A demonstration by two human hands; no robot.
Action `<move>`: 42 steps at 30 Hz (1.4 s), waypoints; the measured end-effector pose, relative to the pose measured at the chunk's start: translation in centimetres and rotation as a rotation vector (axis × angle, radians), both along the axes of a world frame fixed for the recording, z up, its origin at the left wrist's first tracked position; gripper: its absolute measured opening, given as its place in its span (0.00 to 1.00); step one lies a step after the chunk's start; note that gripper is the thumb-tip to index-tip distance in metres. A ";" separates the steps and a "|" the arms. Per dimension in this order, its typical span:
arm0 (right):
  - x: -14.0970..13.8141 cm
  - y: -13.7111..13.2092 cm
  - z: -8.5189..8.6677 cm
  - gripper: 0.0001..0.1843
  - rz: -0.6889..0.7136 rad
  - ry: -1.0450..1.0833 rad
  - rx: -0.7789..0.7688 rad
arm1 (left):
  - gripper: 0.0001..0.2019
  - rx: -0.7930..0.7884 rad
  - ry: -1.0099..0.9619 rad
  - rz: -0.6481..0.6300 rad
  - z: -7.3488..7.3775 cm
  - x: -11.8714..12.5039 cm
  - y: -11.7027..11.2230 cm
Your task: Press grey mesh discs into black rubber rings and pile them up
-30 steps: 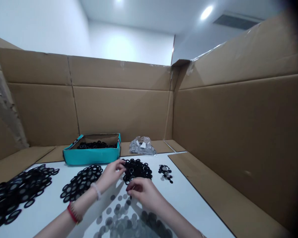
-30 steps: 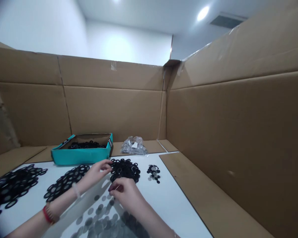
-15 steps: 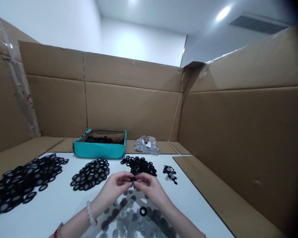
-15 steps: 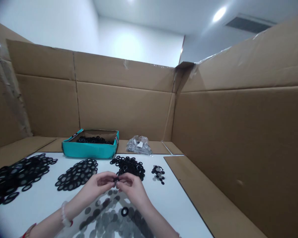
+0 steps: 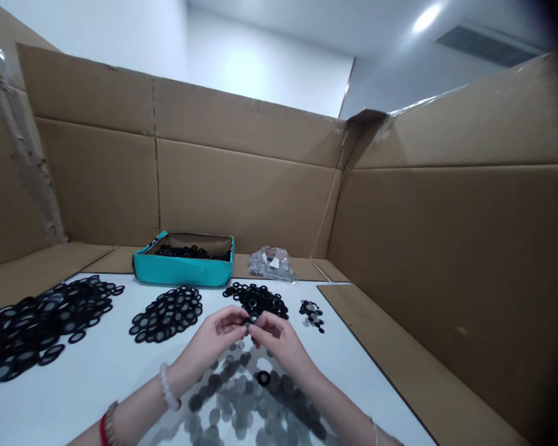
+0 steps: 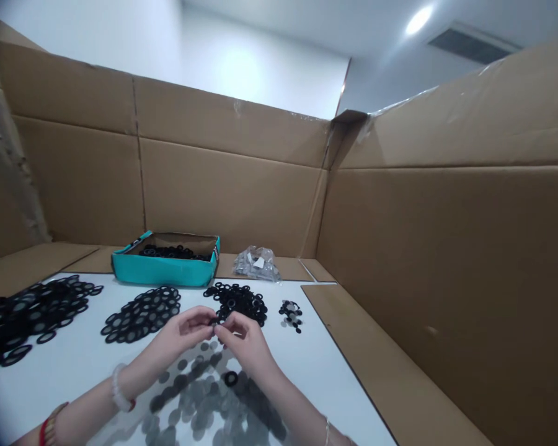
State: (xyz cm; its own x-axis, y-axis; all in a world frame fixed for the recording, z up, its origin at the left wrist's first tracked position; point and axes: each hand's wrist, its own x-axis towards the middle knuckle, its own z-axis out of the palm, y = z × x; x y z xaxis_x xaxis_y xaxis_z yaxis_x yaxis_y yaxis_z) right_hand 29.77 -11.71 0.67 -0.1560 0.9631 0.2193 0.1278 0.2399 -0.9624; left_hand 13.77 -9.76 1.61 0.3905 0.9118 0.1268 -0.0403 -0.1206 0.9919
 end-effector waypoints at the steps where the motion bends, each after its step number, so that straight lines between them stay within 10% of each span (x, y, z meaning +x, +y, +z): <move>1: 0.0 0.0 -0.1 0.18 0.013 0.004 -0.009 | 0.12 -0.026 0.008 -0.032 0.1 -0.1 0.0; 21: 0.5 -1.1 1.1 0.13 0.160 -0.442 0.199 | 0.17 -0.071 0.085 -0.206 -0.1 -0.5 0.4; 42: 0.2 -1.2 0.6 0.15 0.097 -0.290 0.160 | 0.10 -0.009 0.029 -0.170 0.1 -0.3 -0.2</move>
